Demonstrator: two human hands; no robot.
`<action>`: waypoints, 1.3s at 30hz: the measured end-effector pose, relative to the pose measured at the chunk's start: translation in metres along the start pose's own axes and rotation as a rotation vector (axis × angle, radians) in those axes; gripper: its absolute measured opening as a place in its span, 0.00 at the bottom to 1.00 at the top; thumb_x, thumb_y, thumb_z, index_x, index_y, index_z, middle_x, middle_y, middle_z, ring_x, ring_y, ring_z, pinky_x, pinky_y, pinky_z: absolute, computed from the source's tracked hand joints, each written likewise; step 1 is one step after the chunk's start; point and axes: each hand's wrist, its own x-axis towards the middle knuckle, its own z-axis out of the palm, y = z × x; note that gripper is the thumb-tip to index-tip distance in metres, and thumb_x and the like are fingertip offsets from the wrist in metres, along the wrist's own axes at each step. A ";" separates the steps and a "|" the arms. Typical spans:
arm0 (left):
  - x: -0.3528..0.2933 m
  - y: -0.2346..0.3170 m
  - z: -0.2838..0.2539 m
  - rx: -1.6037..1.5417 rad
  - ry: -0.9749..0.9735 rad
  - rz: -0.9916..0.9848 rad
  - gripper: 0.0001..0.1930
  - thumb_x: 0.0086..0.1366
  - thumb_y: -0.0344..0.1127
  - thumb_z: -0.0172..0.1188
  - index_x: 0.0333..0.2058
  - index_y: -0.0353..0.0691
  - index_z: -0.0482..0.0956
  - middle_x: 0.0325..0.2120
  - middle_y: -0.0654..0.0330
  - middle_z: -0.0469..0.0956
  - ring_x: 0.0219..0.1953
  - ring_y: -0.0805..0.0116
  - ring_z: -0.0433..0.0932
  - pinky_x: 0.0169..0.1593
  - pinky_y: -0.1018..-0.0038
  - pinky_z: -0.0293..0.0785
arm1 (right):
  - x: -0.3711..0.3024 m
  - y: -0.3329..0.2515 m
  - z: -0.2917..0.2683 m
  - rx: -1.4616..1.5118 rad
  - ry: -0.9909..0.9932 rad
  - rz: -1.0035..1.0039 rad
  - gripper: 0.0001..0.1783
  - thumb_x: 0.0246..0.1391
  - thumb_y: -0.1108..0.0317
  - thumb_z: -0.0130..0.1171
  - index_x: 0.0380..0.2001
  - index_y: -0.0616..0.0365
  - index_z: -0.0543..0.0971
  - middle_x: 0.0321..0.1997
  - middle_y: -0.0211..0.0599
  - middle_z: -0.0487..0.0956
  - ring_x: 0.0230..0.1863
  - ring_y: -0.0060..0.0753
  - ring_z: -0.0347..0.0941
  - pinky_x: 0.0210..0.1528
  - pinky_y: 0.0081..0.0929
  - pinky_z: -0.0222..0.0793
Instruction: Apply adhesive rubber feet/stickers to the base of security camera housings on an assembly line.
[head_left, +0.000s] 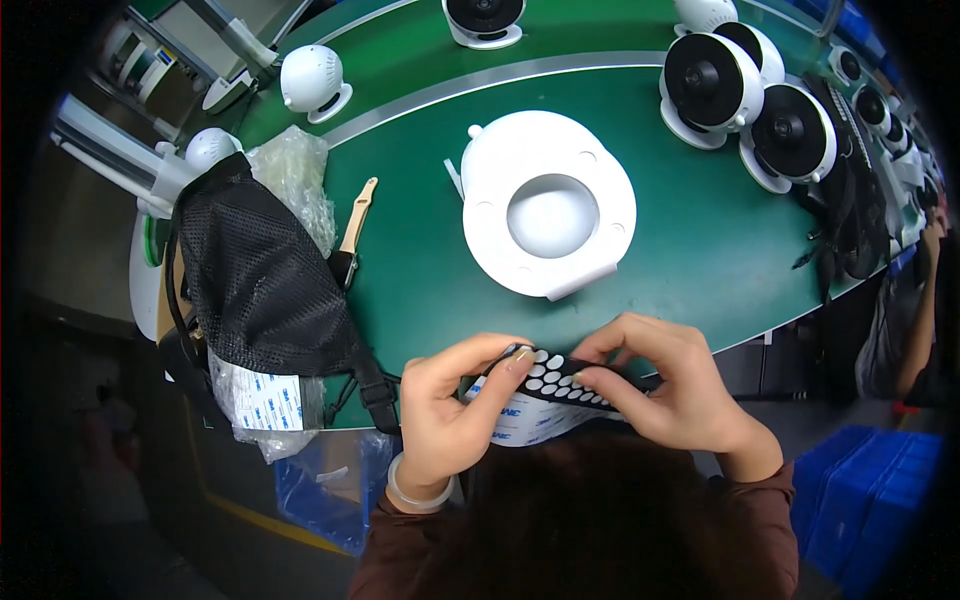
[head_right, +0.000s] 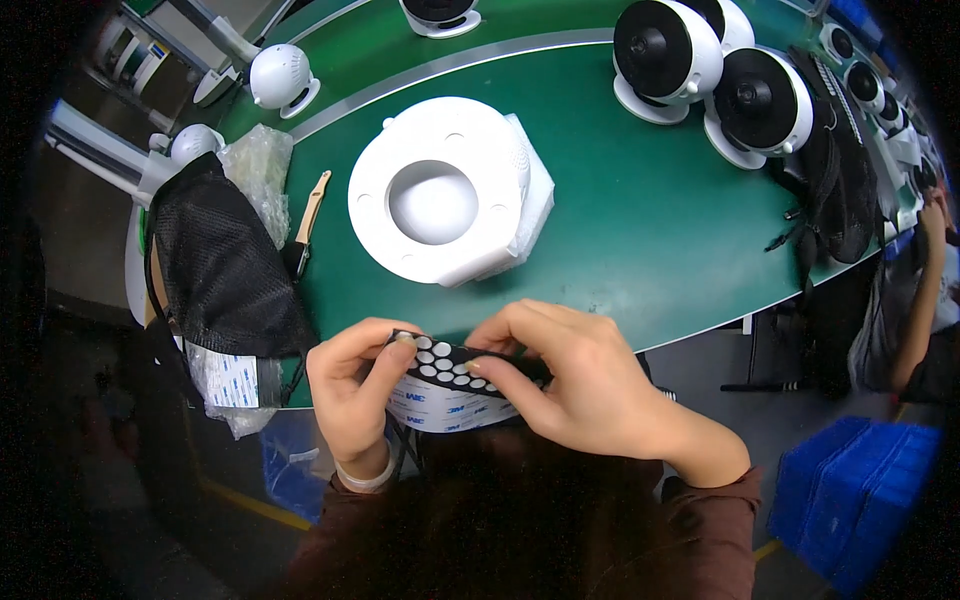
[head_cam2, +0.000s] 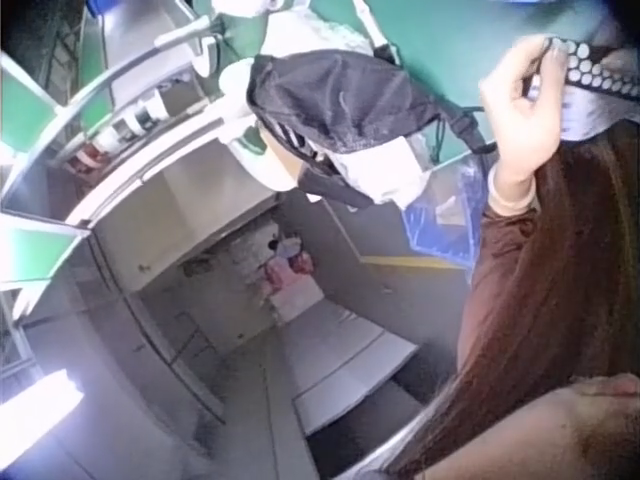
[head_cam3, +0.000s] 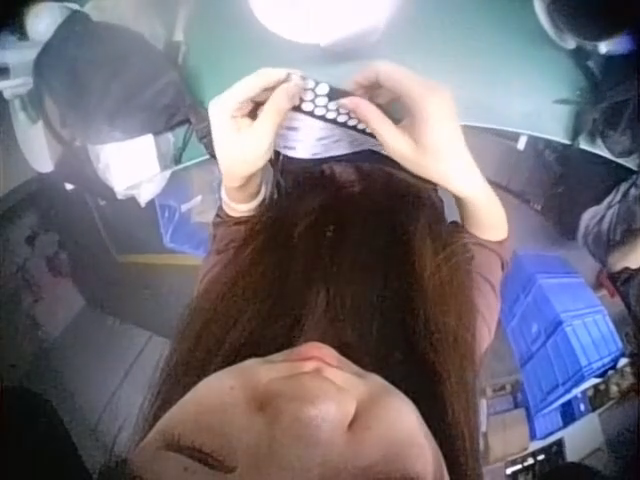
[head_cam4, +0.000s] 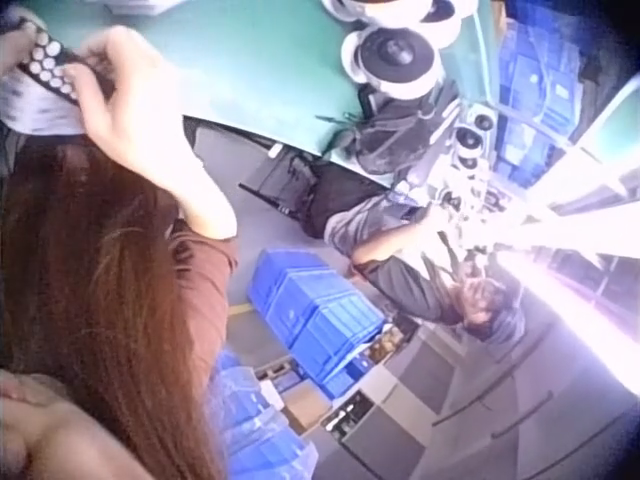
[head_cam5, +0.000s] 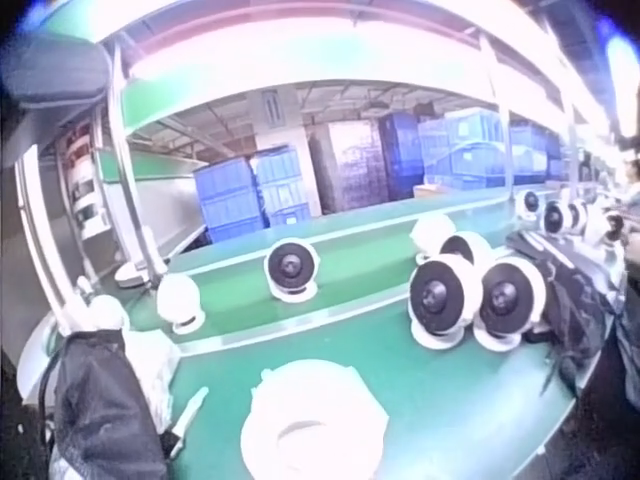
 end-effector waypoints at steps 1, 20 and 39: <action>0.002 -0.001 -0.001 0.003 -0.035 0.002 0.03 0.55 0.23 0.58 0.30 0.29 0.77 0.22 0.62 0.78 0.26 0.82 0.73 0.29 0.86 0.68 | -0.002 0.003 0.002 0.064 -0.012 0.028 0.11 0.42 0.75 0.61 0.33 0.61 0.76 0.26 0.37 0.76 0.28 0.33 0.75 0.28 0.25 0.70; -0.001 0.012 0.012 0.376 0.061 0.352 0.05 0.46 0.21 0.61 0.24 0.30 0.76 0.16 0.58 0.76 0.16 0.75 0.75 0.21 0.82 0.67 | -0.002 -0.004 0.011 -0.093 0.322 -0.191 0.09 0.35 0.78 0.65 0.24 0.59 0.77 0.23 0.34 0.76 0.21 0.32 0.74 0.21 0.21 0.67; -0.003 0.011 0.010 0.326 0.099 0.346 0.05 0.46 0.20 0.61 0.24 0.29 0.77 0.16 0.58 0.76 0.16 0.76 0.74 0.21 0.82 0.67 | 0.004 -0.008 0.007 -0.110 0.219 -0.201 0.08 0.35 0.79 0.62 0.24 0.60 0.75 0.23 0.35 0.75 0.22 0.35 0.73 0.23 0.25 0.68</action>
